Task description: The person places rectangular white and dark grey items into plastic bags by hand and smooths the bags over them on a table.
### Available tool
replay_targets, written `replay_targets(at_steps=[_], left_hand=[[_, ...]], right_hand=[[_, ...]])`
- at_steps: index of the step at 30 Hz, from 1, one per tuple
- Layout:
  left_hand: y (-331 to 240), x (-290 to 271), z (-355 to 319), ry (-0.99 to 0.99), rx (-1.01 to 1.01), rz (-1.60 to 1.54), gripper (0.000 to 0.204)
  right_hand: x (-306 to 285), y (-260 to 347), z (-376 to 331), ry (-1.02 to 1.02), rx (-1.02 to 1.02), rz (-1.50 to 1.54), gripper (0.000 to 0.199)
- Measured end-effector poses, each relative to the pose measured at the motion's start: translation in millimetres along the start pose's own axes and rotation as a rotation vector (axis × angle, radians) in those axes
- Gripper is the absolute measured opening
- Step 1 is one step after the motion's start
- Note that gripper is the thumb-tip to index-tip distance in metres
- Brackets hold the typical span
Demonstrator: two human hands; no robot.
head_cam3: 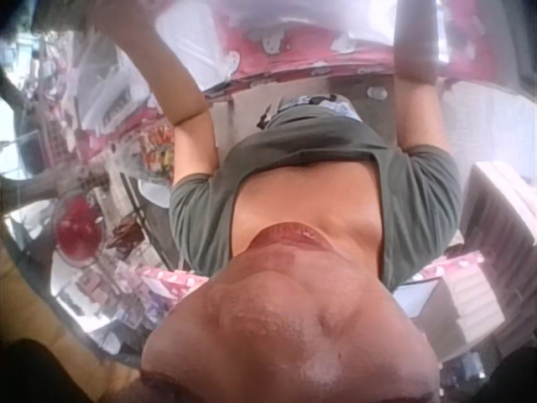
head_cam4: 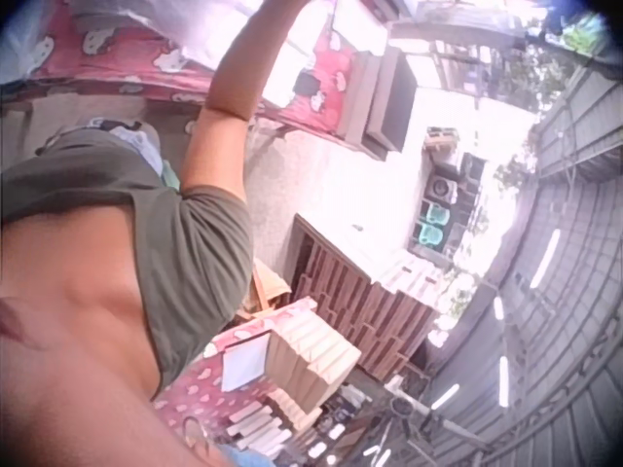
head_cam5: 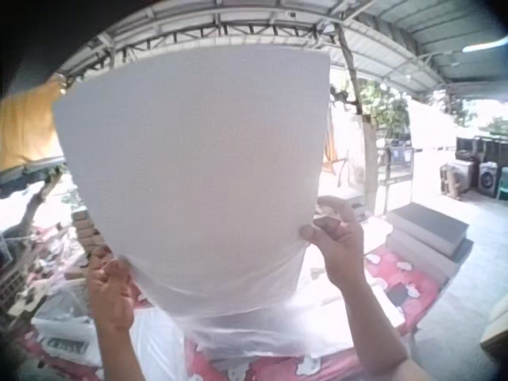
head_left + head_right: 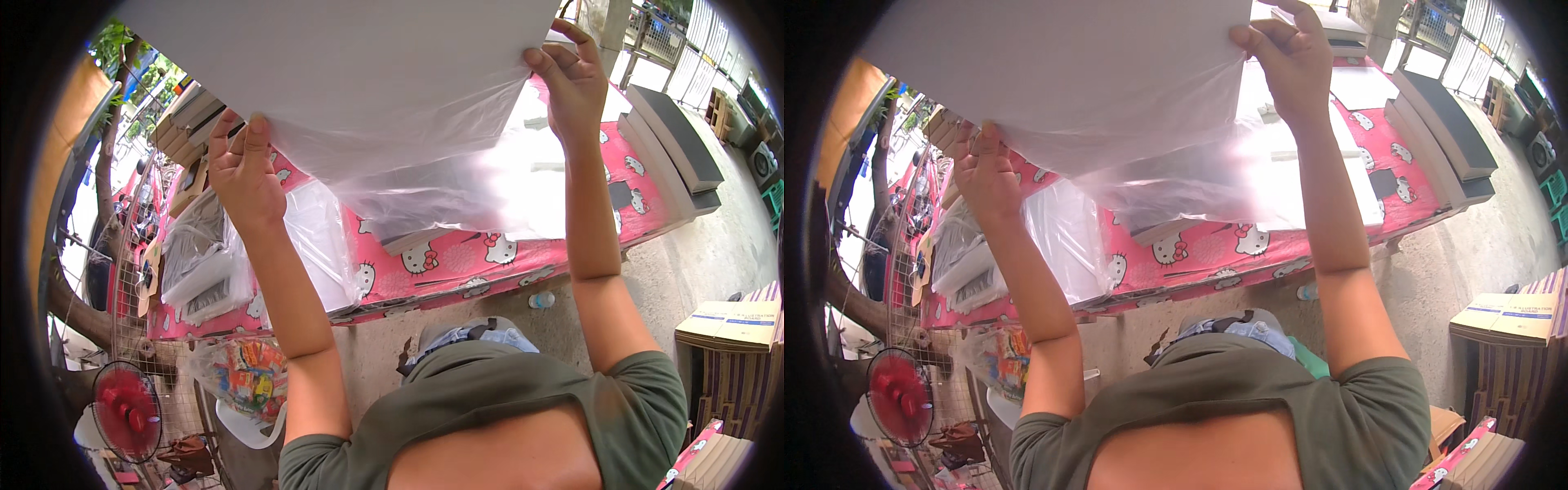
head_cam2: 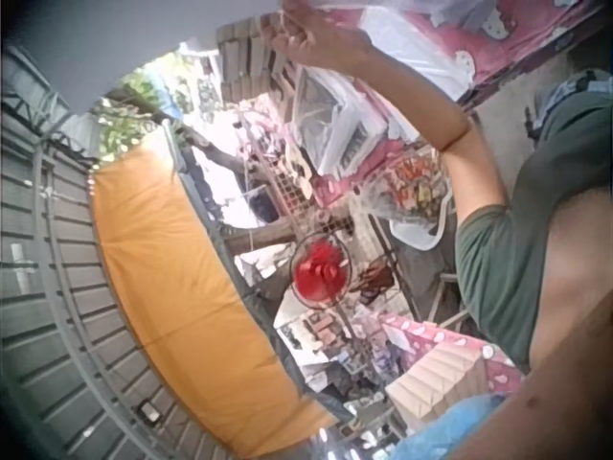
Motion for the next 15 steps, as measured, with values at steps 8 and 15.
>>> replay_targets(at_steps=[8,15], left_hand=[[-4.9,-1.1,18.3,0.010,0.024,-0.060,0.032],[-9.0,-5.1,61.6,0.030,0.190,-0.003,0.026]], right_hand=[[13.0,22.2,11.5,-0.027,-0.109,-0.060,0.034],[48.1,22.4,33.7,-0.038,-0.079,-0.110,0.027]])
Point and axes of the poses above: each hand's wrist, its own z-axis towards the middle knuckle, its own x-axis out of the palm, y = z × x, the point moved 3 cm from there along z, towards the middle knuckle, and after that the axes turned 6 degrees about -z, right-handed, at the moved point
